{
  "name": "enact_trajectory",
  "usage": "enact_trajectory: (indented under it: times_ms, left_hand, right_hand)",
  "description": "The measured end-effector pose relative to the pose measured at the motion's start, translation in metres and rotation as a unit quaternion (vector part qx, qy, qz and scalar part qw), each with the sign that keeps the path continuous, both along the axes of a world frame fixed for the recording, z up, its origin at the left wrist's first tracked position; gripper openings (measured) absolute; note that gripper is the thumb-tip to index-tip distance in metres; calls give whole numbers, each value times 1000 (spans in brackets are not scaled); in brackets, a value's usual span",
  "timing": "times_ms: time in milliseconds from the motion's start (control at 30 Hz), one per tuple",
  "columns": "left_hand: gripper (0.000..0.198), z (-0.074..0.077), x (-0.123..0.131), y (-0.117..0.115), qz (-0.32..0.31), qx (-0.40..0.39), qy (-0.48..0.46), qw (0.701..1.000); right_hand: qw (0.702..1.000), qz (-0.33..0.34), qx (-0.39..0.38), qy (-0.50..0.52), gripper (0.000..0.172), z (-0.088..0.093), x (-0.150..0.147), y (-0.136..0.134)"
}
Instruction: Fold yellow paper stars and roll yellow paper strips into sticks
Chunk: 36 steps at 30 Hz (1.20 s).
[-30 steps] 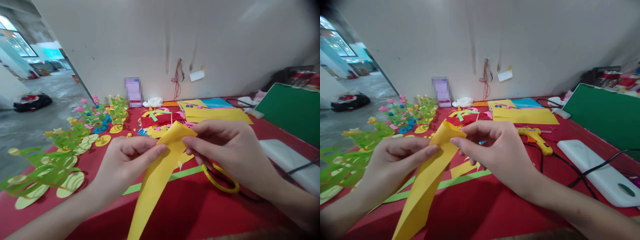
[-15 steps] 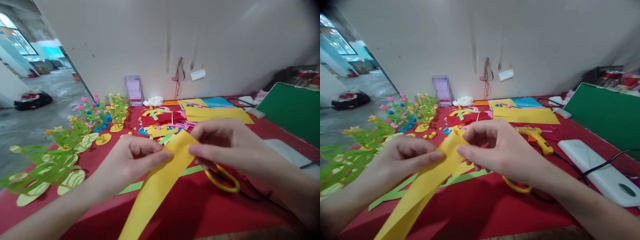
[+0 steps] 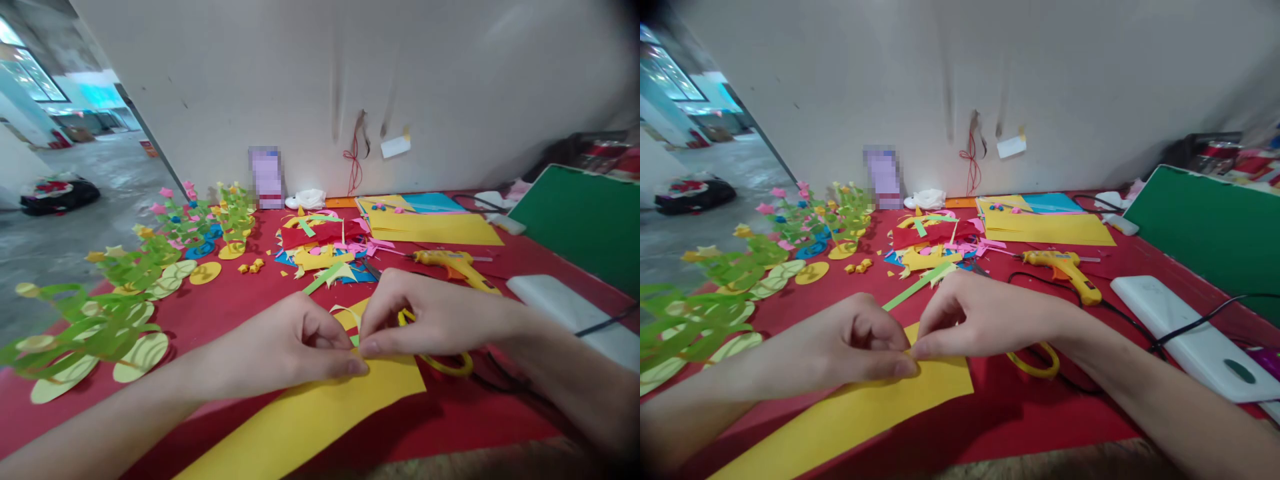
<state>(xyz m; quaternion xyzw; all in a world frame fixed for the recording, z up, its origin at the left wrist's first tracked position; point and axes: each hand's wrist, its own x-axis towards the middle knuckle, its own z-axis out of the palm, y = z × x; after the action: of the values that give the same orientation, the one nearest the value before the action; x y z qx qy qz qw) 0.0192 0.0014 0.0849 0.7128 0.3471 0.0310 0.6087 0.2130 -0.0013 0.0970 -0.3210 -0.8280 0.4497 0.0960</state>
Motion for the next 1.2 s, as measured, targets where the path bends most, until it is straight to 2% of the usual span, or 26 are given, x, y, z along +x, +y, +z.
enact_trajectory:
  times_ms: [67,133,233,267,433,500,600,733,800,933,1067,1200]
  left_hand:
    - [30,0,-4,1,0,-3,4,1000]
    - [32,-1,-10,3,2,0,13,1000]
    - [31,-5,-20,4,24,0,34,999]
    - [30,-7,-23,4,27,0,36,999]
    - [31,-13,-24,1,23,44,46,998]
    - [35,-15,-24,-1,5,73,59,996]
    - [36,-16,-21,-3,-18,107,67,992]
    - [36,-17,-14,-8,21,78,40,996]
    - [37,-19,-11,-10,36,71,33,996]
    - [36,-21,-19,-13,37,62,58,996]
    - [36,-21,-38,-15,64,36,113,991]
    - [36,-22,-47,-18,79,23,135,987]
  right_hand:
    - [1000,10,-15,-25,23,3,12,6]
    - [997,-10,-42,-60,26,5,25,13]
    - [993,-114,-22,-38,29,3,34,20]
    - [992,-127,-12,-21,29,1,31,20]
    - [999,-33,-29,-21,27,-14,-7,4]
    - [998,-31,-45,-20,29,-21,-17,-1]
    - [998,-46,-26,-25,26,-28,-21,-4]
    - [998,-57,-4,-23,20,-30,-21,-6]
    - [998,-50,-24,-17,21,-30,-20,-8]
    - [992,-69,-104,5,25,-29,-2,-10]
    - [987,-117,-107,-17,30,-33,32,-7]
    - [987,-102,-111,-51,35,-39,52,-3]
